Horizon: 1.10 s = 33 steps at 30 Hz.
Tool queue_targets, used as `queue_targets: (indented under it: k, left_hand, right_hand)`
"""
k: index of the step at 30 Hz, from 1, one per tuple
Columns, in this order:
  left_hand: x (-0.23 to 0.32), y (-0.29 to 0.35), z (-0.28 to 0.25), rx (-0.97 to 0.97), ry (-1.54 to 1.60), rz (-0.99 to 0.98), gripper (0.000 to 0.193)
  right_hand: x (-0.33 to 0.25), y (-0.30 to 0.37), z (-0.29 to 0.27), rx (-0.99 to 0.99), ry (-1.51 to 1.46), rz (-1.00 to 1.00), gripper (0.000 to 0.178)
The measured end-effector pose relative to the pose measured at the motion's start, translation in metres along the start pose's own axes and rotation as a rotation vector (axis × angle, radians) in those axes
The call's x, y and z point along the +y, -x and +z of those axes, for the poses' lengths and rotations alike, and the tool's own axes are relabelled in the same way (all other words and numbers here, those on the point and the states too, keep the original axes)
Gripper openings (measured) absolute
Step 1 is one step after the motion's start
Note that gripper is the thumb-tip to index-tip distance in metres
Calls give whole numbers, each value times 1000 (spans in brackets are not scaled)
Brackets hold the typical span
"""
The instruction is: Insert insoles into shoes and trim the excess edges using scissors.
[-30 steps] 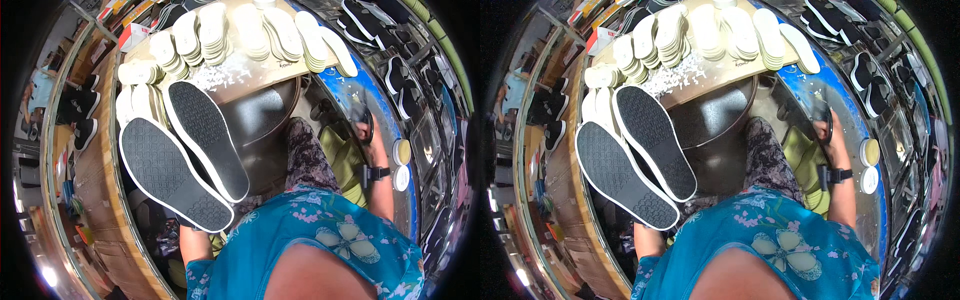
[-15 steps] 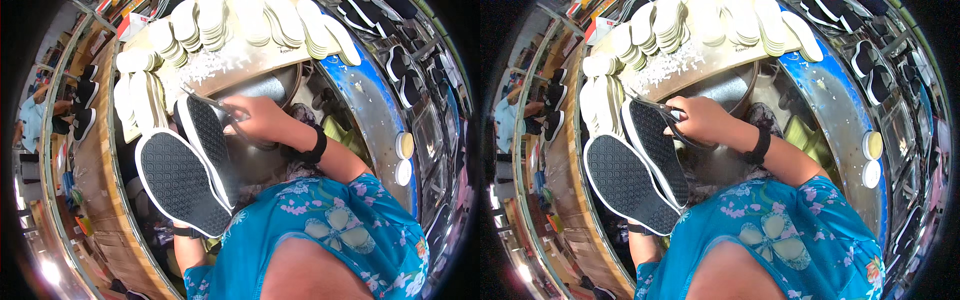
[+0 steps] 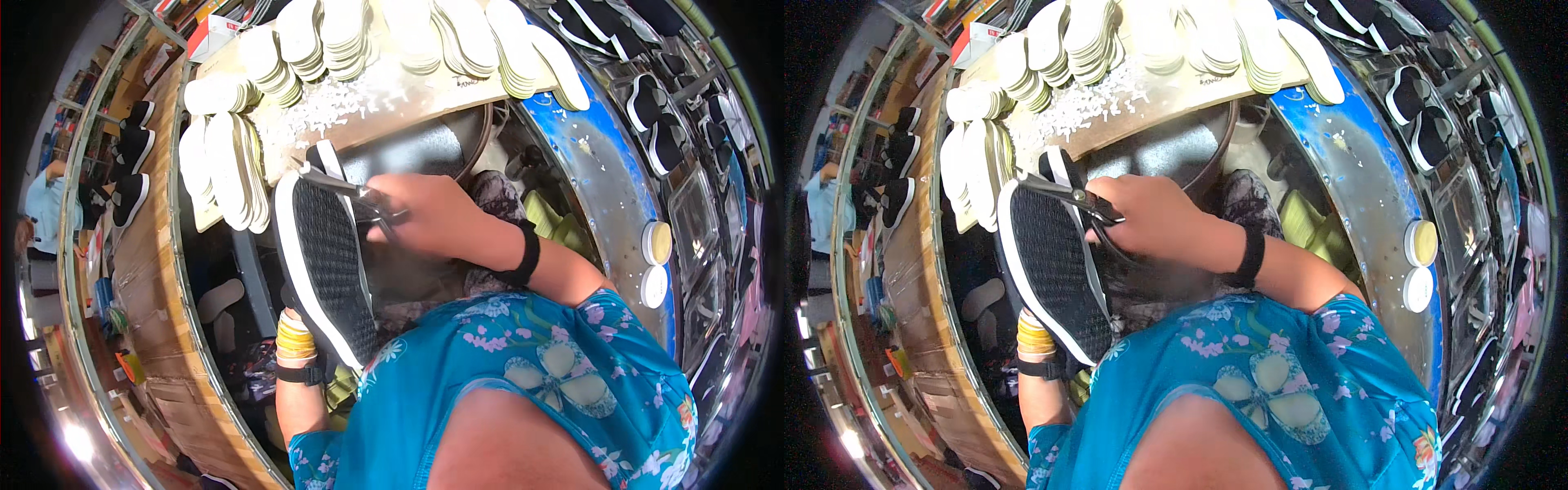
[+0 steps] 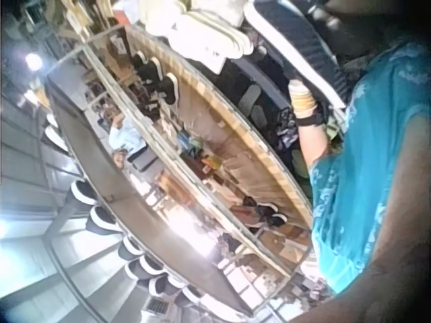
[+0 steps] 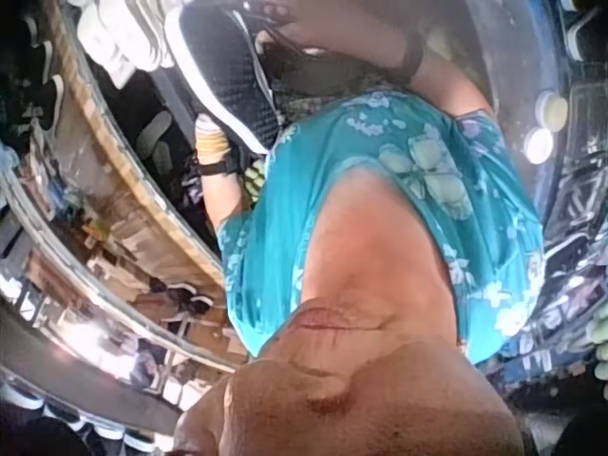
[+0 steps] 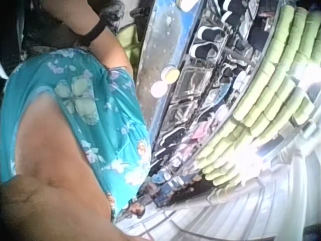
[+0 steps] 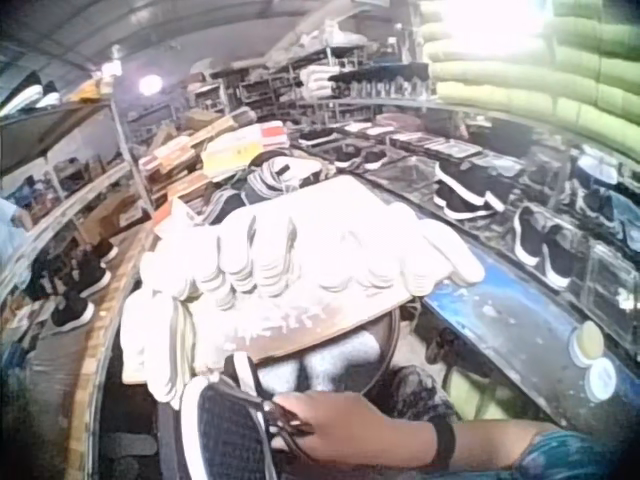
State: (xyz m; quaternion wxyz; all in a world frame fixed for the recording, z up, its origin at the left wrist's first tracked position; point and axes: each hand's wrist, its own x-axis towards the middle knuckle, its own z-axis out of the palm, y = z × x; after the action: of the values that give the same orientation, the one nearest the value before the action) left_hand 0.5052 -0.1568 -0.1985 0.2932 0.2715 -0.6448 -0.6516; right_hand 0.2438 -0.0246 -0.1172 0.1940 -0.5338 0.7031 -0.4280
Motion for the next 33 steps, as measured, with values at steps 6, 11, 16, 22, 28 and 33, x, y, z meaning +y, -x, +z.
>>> queue_targets:
  k: [6,11,16,22,28,33]
  left_hand:
    - [1,-24,21,11,82,-79,26]
    - [1,-45,35,91,153,-165,27]
    - [4,-72,67,153,221,-204,28]
    - [-4,-77,78,121,329,-263,29]
    - [2,-87,82,-99,404,-262,29]
    - [-4,-136,112,-98,-1030,201,24]
  right_hand:
    - [35,-6,1,165,131,33,40]
    - [90,48,-68,443,236,366,42]
    - [163,165,-162,395,863,1004,47]
    - [218,216,-200,161,1000,1207,40]
    - [91,61,-100,221,-226,652,50]
    - [76,8,-12,8,-1,89,73]
